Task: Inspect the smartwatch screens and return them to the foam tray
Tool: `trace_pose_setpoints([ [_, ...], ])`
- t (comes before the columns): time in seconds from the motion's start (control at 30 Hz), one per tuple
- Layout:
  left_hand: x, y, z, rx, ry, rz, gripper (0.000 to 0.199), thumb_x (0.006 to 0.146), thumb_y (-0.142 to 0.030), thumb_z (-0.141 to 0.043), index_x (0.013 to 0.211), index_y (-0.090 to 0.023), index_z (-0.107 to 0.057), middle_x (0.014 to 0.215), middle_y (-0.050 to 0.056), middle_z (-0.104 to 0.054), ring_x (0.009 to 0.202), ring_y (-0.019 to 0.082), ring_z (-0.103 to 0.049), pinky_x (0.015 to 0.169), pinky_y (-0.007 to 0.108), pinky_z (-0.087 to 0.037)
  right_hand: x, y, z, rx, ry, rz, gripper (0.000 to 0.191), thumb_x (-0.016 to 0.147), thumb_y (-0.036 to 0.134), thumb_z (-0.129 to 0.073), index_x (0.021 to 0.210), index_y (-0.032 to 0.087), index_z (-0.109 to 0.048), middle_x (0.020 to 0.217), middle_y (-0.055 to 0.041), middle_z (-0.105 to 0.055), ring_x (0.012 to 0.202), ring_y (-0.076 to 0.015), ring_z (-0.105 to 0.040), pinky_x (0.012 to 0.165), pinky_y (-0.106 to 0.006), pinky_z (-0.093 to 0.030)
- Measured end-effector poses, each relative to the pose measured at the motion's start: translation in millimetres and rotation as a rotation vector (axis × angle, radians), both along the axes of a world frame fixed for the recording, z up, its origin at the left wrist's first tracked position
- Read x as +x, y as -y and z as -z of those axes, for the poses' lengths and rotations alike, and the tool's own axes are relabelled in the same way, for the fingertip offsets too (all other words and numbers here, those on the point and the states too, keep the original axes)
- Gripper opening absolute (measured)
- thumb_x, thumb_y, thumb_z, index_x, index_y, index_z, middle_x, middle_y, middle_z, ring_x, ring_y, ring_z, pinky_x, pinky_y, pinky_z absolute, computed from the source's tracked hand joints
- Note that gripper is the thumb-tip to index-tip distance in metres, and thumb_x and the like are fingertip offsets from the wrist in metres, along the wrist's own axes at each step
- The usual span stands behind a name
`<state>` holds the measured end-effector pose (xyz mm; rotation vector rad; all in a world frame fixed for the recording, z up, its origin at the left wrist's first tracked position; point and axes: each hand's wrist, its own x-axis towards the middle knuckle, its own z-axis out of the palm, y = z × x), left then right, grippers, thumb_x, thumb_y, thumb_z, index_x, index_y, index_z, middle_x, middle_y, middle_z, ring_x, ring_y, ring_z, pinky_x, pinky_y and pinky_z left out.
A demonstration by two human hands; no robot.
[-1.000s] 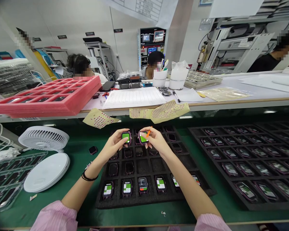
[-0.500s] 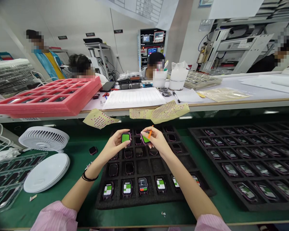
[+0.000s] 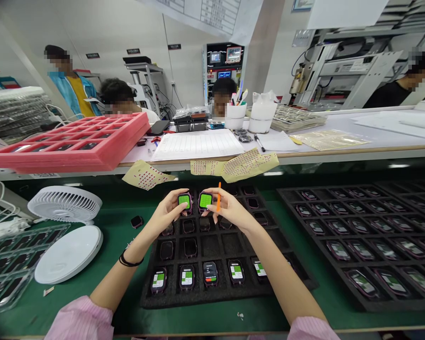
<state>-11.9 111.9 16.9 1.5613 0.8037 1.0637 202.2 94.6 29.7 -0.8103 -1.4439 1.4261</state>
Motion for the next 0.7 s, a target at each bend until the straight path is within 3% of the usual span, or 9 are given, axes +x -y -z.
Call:
trace_pose_setpoints([
  [0.2, -3, 1, -3.5, 0.010, -0.029, -0.008, 0.060, 0.076, -0.028, -0.071, 0.128, -0.020, -0.042, 0.115, 0.008, -0.057, 0.094, 0.016, -0.058, 0.074, 0.024, -0.050, -1, -1, 2.0, -0.009, 0.012, 0.022, 0.038, 0.080, 0.038, -0.067, 0.112, 0.020, -0.056, 0.101, -0.0075, -0.059, 0.071, -0.0183, -0.069, 0.044, -0.022, -0.049],
  [0.3, -4, 6, -7.4, 0.058, -0.098, 0.000, 0.056, 0.074, -0.024, -0.072, 0.122, -0.018, -0.044, 0.112, 0.009, -0.059, 0.094, 0.017, -0.060, 0.072, 0.025, -0.049, -4, -2, 4.7, -0.039, 0.014, 0.016, 0.039, 0.081, 0.042, -0.065, 0.113, 0.021, -0.056, 0.102, -0.0080, -0.059, 0.070, -0.0184, -0.069, 0.043, -0.021, -0.048],
  [0.4, -2, 11, -10.8, 0.274, -0.243, -0.003, 0.046, 0.077, -0.024, -0.070, 0.117, -0.018, -0.049, 0.110, 0.009, -0.060, 0.094, 0.019, -0.060, 0.073, 0.028, -0.050, -8, 0, 8.1, -0.055, 0.051, 0.007, 0.041, 0.083, 0.046, -0.061, 0.115, 0.020, -0.056, 0.094, -0.0061, -0.060, 0.068, -0.0161, -0.067, 0.042, -0.020, -0.046],
  [0.53, 0, 12, -6.3, 0.678, -0.509, 0.007, 0.042, 0.077, -0.023, -0.070, 0.116, -0.020, -0.053, 0.117, 0.010, -0.058, 0.110, 0.023, -0.054, 0.092, 0.039, -0.046, -13, 6, 13.6, -0.015, 0.177, 0.010, 0.045, 0.084, 0.049, -0.059, 0.118, 0.020, -0.058, 0.082, -0.0031, -0.058, 0.067, -0.0139, -0.061, 0.040, -0.018, -0.045],
  [0.7, 4, 11, 4.5, 0.871, -0.767, -0.053, 0.047, 0.076, -0.016, -0.067, 0.120, -0.018, -0.051, 0.120, 0.011, -0.060, 0.110, 0.026, -0.055, 0.087, 0.042, -0.045, -16, 15, 17.5, -0.006, 0.370, 0.044, 0.055, 0.082, 0.044, -0.062, 0.132, 0.022, -0.050, 0.085, -0.0026, -0.063, 0.049, -0.0081, -0.050, 0.039, -0.021, -0.042],
])
